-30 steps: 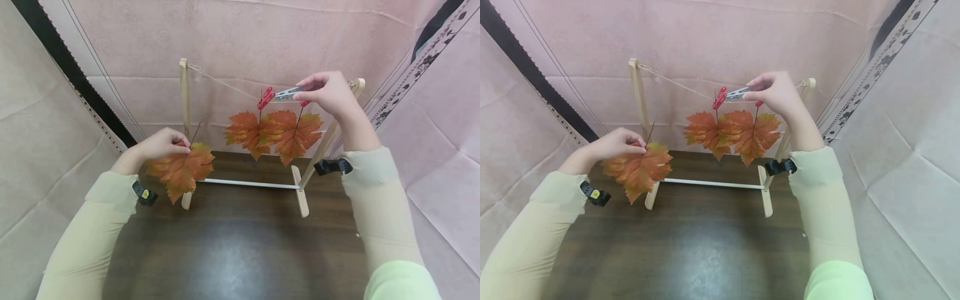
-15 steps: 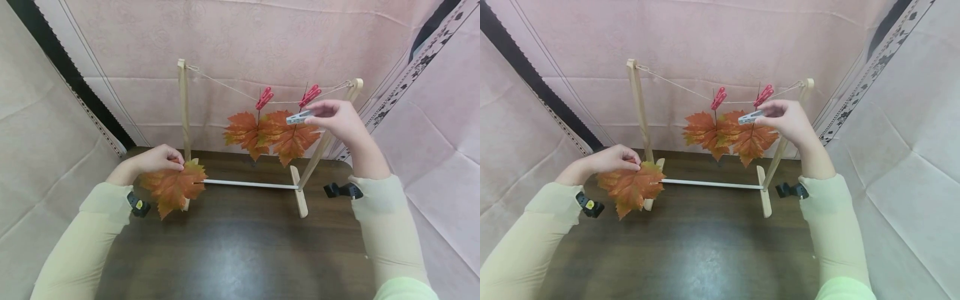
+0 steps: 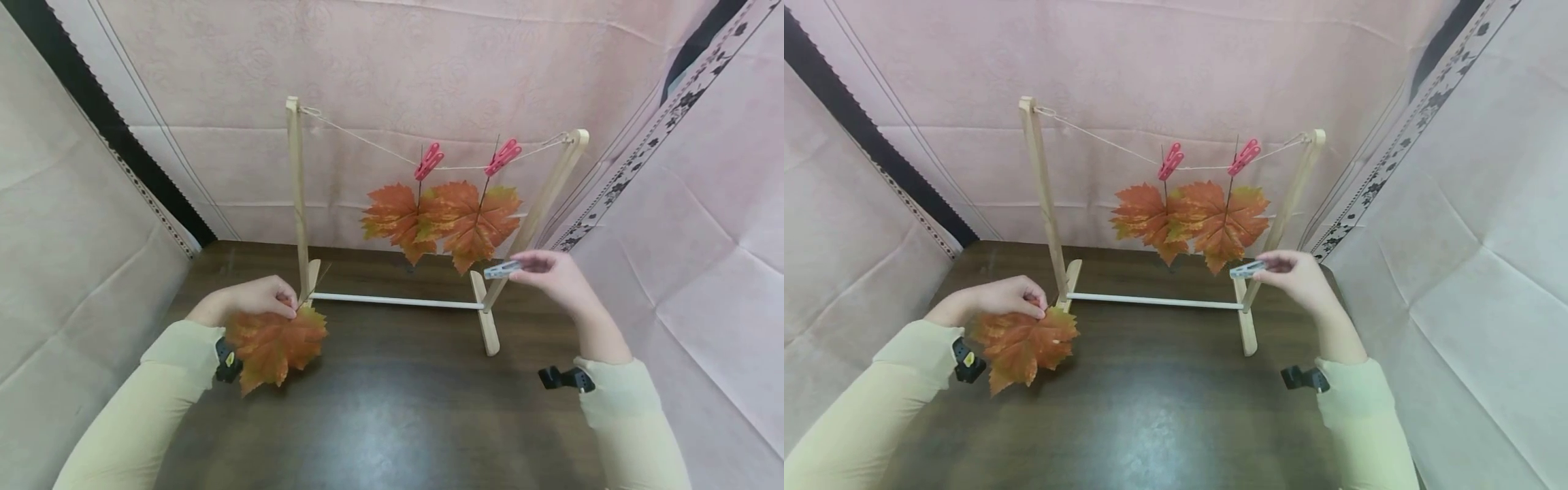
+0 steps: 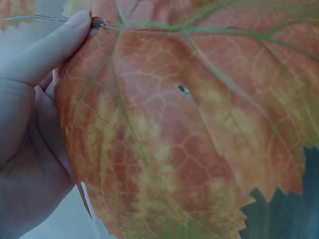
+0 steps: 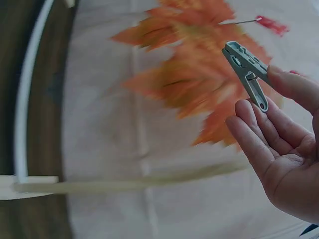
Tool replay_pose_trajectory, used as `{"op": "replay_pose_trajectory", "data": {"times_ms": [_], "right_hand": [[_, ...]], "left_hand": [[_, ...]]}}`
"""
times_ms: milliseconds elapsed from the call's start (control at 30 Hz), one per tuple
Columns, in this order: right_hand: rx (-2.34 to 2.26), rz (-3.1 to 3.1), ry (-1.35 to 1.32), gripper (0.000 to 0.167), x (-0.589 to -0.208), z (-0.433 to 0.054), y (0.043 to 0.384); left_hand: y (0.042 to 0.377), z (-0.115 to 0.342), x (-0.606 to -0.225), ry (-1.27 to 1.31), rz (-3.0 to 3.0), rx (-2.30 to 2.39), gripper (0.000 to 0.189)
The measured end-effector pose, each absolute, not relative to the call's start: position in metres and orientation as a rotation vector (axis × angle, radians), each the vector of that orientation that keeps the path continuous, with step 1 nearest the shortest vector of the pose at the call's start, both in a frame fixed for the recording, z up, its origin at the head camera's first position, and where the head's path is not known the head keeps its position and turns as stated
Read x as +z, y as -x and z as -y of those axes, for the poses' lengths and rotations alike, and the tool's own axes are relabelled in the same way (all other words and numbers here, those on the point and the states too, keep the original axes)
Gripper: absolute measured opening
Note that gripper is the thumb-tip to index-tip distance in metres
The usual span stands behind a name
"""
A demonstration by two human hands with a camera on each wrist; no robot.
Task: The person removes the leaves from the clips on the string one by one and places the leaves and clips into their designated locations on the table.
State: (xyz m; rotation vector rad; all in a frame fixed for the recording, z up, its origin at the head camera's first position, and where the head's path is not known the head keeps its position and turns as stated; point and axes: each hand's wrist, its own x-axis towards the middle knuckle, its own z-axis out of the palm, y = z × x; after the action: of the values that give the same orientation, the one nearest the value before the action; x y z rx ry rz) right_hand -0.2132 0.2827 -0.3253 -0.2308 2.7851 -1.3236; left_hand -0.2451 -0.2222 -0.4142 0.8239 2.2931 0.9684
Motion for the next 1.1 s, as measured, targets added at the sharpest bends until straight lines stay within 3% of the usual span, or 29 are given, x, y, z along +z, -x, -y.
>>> {"op": "replay_pose_trajectory", "data": {"times_ms": [367, 767, 1100], "right_hand": [[-1.372, -2.684, 0.126, 0.047, -0.404, -0.319, 0.197], [-1.39, -2.522, 0.019, 0.048, -0.489, -0.328, 0.189], [-1.237, -2.538, -0.089, 0.042, -0.532, -0.331, 0.18]], "left_hand": [[0.238, 0.223, -0.45, -0.754, -2.19, 0.946, 0.011], [0.232, 0.209, -0.48, -0.811, -2.299, 0.804, 0.01], [0.219, 0.2, -0.501, -0.666, -2.572, 0.515, 0.019]]}}
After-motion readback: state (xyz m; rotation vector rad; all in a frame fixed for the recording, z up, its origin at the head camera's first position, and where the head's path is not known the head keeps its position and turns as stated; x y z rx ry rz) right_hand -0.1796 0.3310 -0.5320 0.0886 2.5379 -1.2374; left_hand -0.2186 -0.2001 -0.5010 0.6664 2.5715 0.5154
